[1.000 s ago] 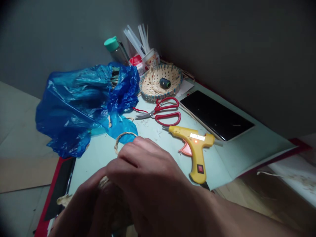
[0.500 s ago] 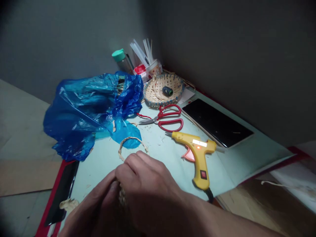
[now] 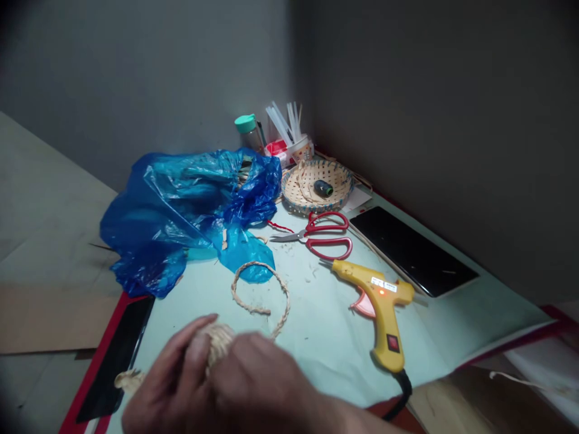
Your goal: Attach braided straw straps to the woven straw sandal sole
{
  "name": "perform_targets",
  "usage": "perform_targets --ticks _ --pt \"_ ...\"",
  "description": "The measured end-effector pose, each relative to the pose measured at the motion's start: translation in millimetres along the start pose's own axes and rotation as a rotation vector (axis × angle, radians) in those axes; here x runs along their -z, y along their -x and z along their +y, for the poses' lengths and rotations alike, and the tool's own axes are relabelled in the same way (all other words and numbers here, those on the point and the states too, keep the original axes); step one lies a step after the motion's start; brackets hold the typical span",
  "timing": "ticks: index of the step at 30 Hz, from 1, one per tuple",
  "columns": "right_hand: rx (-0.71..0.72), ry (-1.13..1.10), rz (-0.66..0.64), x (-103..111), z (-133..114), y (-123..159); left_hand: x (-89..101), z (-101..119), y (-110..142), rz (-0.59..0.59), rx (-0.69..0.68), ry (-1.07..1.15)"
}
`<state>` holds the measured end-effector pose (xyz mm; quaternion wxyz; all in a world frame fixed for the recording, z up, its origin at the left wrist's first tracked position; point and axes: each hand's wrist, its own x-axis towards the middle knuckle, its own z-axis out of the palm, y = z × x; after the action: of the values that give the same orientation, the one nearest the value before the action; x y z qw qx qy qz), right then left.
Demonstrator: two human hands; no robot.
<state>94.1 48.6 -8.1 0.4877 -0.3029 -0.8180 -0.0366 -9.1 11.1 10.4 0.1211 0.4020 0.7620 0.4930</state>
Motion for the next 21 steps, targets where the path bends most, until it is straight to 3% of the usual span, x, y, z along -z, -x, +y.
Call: perform_targets --ticks 4,6,7,9,12,17,21 --pt "0.032 -0.053 -0.023 8.0 11.3 1.4 11.7 4.8 -28.6 0.078 0.095 0.153" --pt "-0.023 -0.041 -0.307 24.1 28.8 -6.1 17.2 3.7 -35.3 0.082 0.121 0.162" --pt "-0.009 -0.007 -0.363 33.0 38.7 -11.6 19.1 2.8 -36.5 0.074 0.143 0.154" --pt "-0.083 0.047 -0.637 48.6 57.0 -24.9 21.1 1.1 -36.5 0.047 0.219 0.160" --pt "-0.114 0.119 -0.896 57.8 74.1 -46.3 21.4 -0.6 -36.2 0.010 0.310 0.238" --pt "-0.017 -0.003 -1.054 31.7 72.9 -66.0 22.5 -9.4 -43.5 -0.084 0.415 0.539" --pt "-0.045 -0.112 -1.091 4.3 68.5 -59.4 24.4 -14.4 -46.6 -0.109 0.353 0.678"
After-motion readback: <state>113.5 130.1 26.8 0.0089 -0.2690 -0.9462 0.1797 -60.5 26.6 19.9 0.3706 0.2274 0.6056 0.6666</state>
